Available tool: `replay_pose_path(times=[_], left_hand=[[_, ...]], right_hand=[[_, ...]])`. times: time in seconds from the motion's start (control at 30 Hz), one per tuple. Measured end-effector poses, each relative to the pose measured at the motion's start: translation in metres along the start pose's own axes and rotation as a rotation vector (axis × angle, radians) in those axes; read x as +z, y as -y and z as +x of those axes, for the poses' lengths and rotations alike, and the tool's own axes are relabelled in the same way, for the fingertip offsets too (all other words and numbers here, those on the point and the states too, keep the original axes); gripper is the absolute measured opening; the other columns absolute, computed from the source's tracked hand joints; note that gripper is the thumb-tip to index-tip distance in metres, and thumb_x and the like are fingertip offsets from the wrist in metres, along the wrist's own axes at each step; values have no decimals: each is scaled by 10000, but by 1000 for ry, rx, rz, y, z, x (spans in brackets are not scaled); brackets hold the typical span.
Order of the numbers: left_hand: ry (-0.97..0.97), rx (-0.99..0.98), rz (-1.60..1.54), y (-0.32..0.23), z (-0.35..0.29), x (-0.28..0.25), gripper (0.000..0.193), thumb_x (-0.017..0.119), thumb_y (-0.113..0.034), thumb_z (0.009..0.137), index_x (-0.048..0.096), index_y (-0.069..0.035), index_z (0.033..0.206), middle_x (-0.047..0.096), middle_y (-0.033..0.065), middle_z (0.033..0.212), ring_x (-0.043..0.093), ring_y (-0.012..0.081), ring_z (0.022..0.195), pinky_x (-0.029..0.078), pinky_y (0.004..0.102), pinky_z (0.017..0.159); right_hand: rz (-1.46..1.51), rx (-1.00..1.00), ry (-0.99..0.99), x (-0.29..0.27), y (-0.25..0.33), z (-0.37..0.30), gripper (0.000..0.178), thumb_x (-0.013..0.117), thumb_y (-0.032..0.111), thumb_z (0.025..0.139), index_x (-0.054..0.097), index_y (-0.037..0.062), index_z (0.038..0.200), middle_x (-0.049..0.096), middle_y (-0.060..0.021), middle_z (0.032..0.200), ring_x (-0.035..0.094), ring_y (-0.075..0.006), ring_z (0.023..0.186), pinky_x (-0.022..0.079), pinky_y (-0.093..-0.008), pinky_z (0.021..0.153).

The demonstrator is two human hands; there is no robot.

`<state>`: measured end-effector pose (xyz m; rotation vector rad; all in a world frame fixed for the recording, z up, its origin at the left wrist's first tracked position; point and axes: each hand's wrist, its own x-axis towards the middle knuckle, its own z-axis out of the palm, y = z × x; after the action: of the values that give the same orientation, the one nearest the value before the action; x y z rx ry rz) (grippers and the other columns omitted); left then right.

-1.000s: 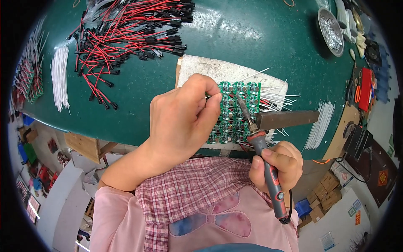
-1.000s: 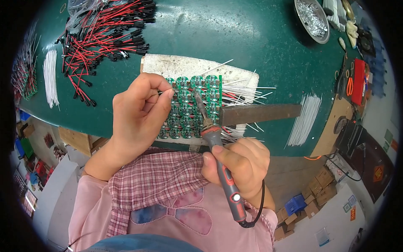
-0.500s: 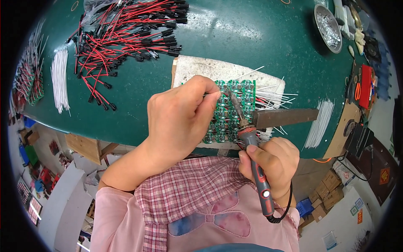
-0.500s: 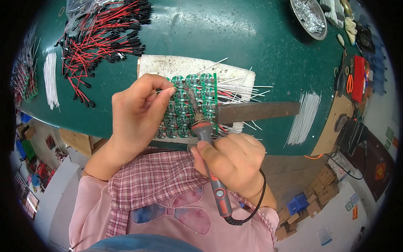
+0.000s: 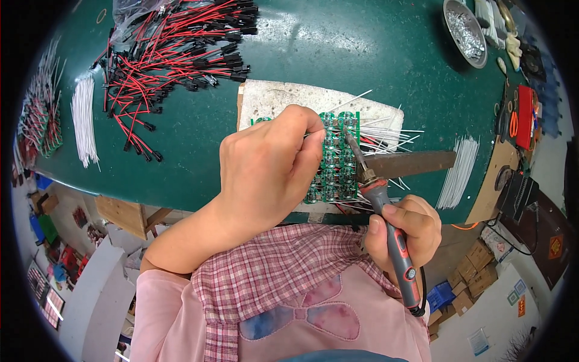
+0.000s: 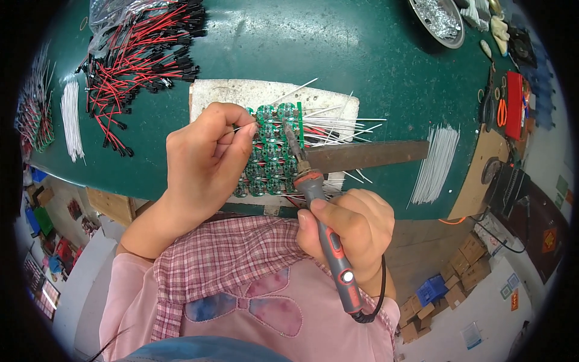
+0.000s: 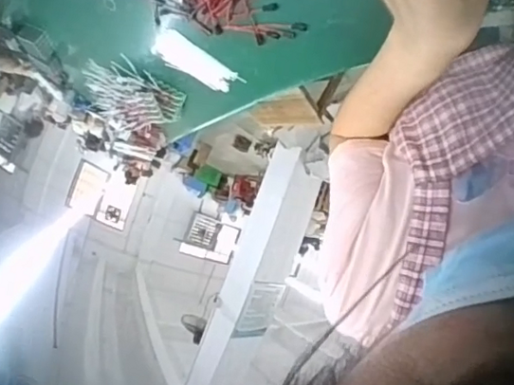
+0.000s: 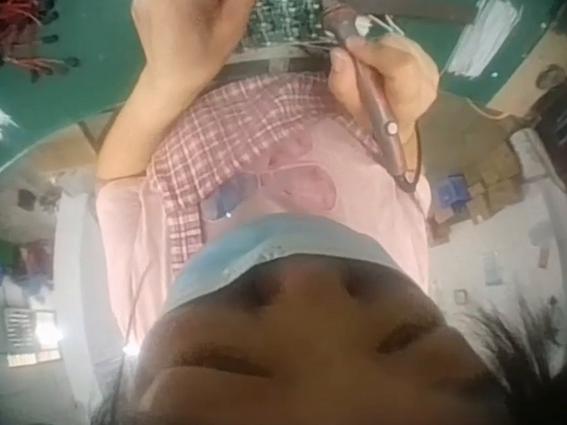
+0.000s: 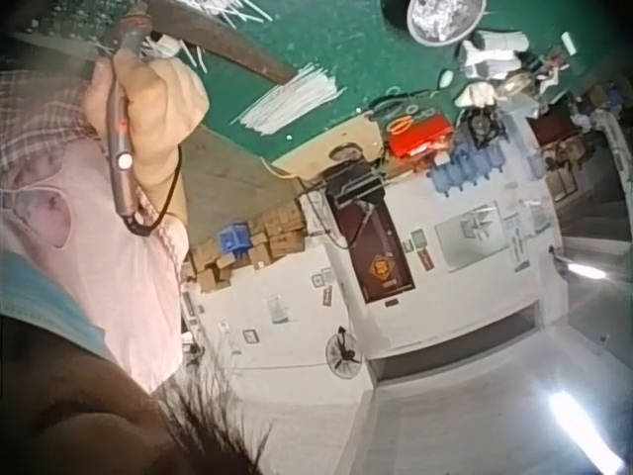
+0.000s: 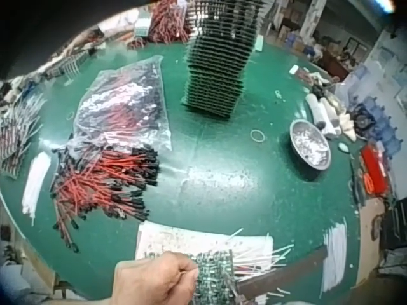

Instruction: The person solders components onto a circuit board using a soldering iron and solder wire, trims leads with cutters, solders remaining connections, and places the board onto a stack.

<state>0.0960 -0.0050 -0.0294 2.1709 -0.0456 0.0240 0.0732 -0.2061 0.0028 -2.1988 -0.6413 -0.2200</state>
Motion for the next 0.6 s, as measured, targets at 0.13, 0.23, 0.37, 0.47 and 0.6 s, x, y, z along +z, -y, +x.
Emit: replay_pose_path(times=[0.13,0.23,0.37,0.47,0.6], left_hand=[[-26,58,-13,1,1,3,53,652,-3,842,605,-27,852,487,1,558,432,48,463,343,218,443],[-36,89,36,1,2,5,60,662,-9,829,610,-36,845,503,21,555,475,87,455,369,238,447],[-49,153,112,1,2,5,69,671,-12,817,620,-41,854,531,53,568,532,137,470,405,263,461],[-72,203,109,9,-1,5,62,651,6,836,619,-22,881,487,14,543,464,76,449,354,226,442],[29,-137,-56,-6,-8,-11,58,637,-60,826,580,-65,820,554,76,569,586,247,503,421,357,460]], right_hand=[[3,-2,13,3,-4,-3,295,764,52,696,554,43,903,513,-38,574,518,-190,453,388,-303,420],[10,15,31,2,-4,-3,305,770,52,684,561,49,905,518,-38,581,519,-188,460,390,-303,420],[-35,-40,86,0,-4,-2,307,777,63,677,566,53,899,517,-31,589,517,-188,465,385,-301,417],[-68,-87,111,2,-7,-2,300,773,68,682,564,51,897,505,-28,581,506,-188,459,371,-304,412],[-6,-1,-30,-8,-3,-10,274,751,62,698,556,50,890,484,-28,559,480,-187,439,354,-313,409]])
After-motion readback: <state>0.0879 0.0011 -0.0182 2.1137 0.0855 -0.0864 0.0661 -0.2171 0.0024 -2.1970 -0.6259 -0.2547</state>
